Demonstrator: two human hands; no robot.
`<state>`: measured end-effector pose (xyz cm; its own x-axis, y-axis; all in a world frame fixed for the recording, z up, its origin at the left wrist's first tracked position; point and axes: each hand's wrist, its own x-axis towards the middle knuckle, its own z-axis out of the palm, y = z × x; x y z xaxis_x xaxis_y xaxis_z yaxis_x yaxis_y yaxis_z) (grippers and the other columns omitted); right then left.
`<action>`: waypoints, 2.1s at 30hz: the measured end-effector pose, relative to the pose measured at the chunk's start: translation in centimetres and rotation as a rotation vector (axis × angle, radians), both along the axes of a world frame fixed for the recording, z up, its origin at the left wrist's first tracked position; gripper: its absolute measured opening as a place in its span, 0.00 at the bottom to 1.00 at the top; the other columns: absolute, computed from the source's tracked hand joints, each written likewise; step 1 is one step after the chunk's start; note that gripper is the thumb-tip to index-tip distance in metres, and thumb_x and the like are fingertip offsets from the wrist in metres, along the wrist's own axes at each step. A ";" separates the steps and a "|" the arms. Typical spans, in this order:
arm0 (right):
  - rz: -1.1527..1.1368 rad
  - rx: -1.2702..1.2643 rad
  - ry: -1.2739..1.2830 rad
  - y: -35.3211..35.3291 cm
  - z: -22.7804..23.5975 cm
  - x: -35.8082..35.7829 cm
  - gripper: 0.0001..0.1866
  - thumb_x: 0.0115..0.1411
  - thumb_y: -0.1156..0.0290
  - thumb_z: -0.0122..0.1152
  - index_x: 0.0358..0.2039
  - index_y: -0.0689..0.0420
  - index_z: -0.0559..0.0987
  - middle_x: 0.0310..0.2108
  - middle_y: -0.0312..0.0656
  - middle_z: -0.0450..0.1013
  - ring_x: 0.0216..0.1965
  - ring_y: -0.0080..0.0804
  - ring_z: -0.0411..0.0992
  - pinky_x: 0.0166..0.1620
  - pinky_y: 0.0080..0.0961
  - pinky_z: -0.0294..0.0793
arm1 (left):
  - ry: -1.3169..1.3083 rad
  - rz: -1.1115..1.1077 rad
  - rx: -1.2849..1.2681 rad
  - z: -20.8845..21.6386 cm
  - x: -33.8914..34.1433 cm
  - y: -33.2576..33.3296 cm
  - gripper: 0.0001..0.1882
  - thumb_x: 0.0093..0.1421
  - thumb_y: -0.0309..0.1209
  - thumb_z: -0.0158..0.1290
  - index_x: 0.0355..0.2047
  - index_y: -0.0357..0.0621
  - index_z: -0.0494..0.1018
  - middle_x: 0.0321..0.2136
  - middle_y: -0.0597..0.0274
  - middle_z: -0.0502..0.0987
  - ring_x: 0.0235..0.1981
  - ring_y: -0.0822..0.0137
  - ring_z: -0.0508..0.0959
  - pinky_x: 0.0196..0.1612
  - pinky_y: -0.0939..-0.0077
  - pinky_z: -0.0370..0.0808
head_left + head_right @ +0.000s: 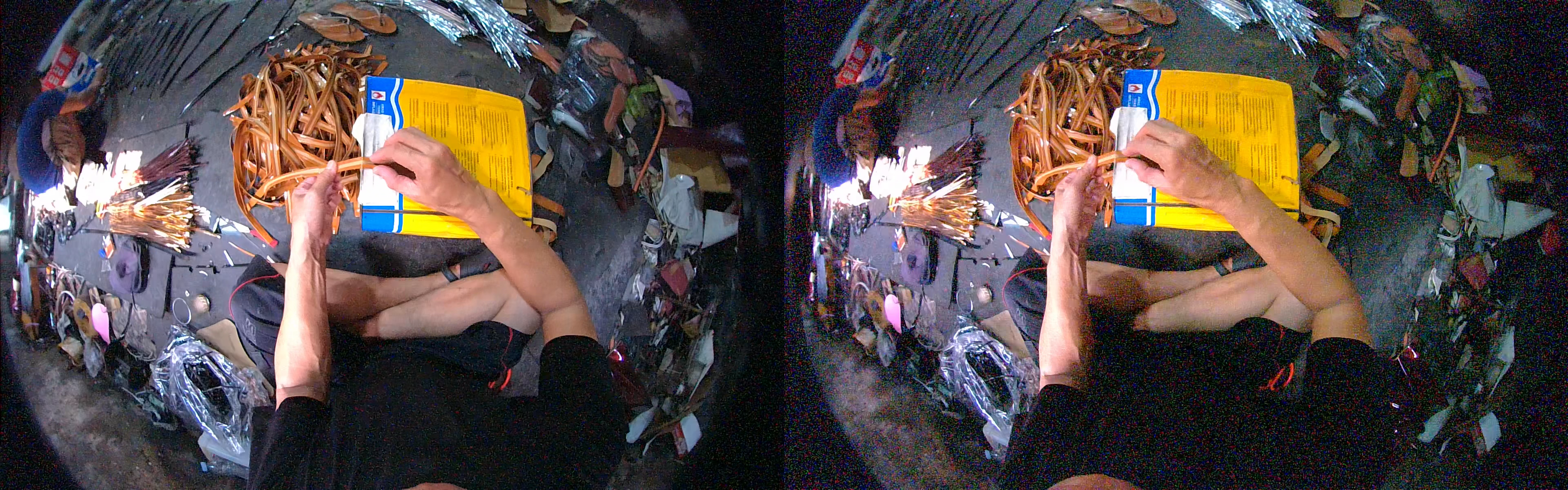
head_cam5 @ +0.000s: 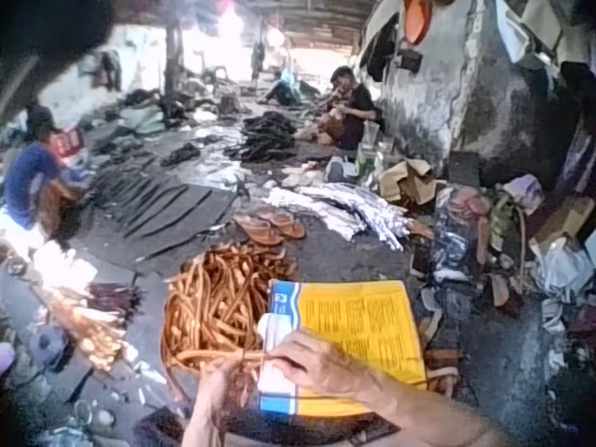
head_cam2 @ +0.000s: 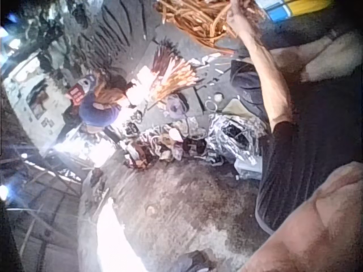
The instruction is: The person sits cross-legged on the floor and repeatedly peels thin strips from a long piece of brown leather using both hands. The peeled strips are placed in a pile on the floor. The person occasionally pauses to adjust the leather or pick up a tool.
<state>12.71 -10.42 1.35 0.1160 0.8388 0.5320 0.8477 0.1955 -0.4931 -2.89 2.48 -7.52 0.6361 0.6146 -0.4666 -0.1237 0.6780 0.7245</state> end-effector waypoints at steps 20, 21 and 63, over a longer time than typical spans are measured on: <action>-0.039 -0.254 0.257 0.3 1.6 -0.3 0.07 0.53 0.75 0.65 0.32 0.61 0.78 0.31 0.42 0.73 0.33 0.36 0.74 0.36 0.29 0.73 | -0.012 0.033 0.226 5.9 1.3 -3.6 0.10 0.63 0.35 0.54 0.31 0.41 0.74 0.25 0.69 0.75 0.24 0.81 0.70 0.28 0.85 0.66; -0.049 -0.270 0.281 0.2 1.7 -0.5 0.07 0.53 0.75 0.65 0.32 0.61 0.78 0.31 0.42 0.73 0.33 0.37 0.74 0.36 0.29 0.73 | -0.046 0.039 0.154 5.8 1.2 -3.5 0.09 0.64 0.34 0.54 0.32 0.41 0.74 0.26 0.67 0.77 0.25 0.80 0.72 0.30 0.84 0.70; -0.186 -0.157 -0.265 -2.9 1.9 -3.1 0.16 0.54 0.68 0.62 0.43 0.57 0.77 0.31 0.42 0.68 0.35 0.41 0.69 0.39 0.37 0.70 | -0.178 0.250 0.015 4.3 -2.7 3.0 0.05 0.63 0.30 0.53 0.35 0.42 0.73 0.30 0.62 0.77 0.29 0.72 0.77 0.37 0.76 0.80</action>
<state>9.61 -13.37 3.26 0.1494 0.8903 0.4302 0.9642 -0.0347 -0.2631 -5.58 5.49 -3.18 0.5351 0.7685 -0.3508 -0.4118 0.5998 0.6860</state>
